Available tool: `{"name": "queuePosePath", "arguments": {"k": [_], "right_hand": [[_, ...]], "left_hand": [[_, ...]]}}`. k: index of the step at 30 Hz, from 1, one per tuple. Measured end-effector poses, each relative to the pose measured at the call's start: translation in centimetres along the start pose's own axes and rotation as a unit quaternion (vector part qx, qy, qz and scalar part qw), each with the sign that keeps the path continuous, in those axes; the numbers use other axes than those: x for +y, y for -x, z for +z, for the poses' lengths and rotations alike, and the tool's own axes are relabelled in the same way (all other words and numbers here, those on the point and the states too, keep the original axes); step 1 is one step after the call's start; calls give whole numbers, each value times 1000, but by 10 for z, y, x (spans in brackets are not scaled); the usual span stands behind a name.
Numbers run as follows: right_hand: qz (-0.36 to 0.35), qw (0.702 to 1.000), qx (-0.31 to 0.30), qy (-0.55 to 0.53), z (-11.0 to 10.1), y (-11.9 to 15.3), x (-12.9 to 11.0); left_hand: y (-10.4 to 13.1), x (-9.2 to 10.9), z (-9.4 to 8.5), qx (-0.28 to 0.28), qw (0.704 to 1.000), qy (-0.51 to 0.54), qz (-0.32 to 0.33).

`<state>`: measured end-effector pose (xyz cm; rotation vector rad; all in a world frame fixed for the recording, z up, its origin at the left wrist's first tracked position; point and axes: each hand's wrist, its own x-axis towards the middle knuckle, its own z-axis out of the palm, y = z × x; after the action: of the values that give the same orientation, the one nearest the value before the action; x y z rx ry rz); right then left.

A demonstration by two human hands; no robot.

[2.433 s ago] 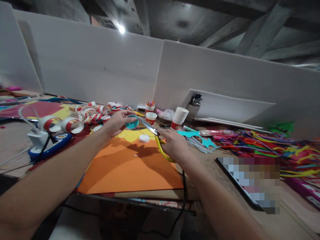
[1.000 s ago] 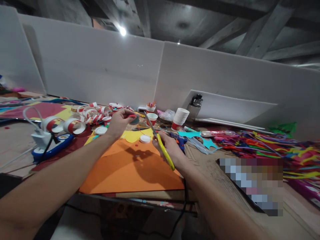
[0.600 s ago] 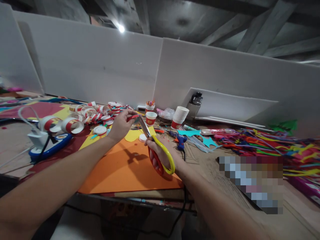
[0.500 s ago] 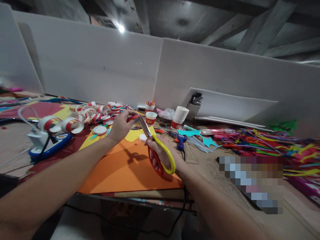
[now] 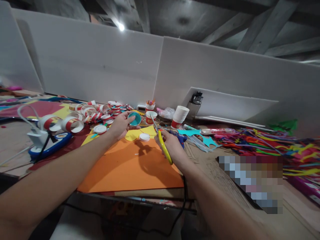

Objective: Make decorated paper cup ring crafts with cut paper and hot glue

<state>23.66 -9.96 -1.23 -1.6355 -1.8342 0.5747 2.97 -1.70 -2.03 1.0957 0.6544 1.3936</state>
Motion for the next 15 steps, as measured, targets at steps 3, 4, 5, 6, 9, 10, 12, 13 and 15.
{"name": "queuePosePath", "arguments": {"k": [3,4,5,6,9,10,12,13,15], "right_hand": [[19,991,17,128,-2,-4,6],[23,987,18,159,-3,-4,6],[25,983,18,183,-3,-3,6],[27,979,17,200,-2,-3,5],[34,973,10,226,-1,-1,4],[35,972,10,231,0,-1,5],[38,970,13,240,2,-2,8],[36,969,16,245,3,-4,10],[31,966,17,256,5,-7,15]], "left_hand": [[0,1,1,3,1000,1,-9],[0,2,1,4,1000,-1,-9],[1,3,1,4,1000,-2,-9],[1,3,1,4,1000,-4,-9],[2,4,1,-2,1000,-11,-11],[2,4,1,-4,1000,-10,-12],[2,4,0,-1,1000,-5,-15],[1,4,-1,6,1000,0,-18],[0,4,-2,28,999,12,-27]]}}
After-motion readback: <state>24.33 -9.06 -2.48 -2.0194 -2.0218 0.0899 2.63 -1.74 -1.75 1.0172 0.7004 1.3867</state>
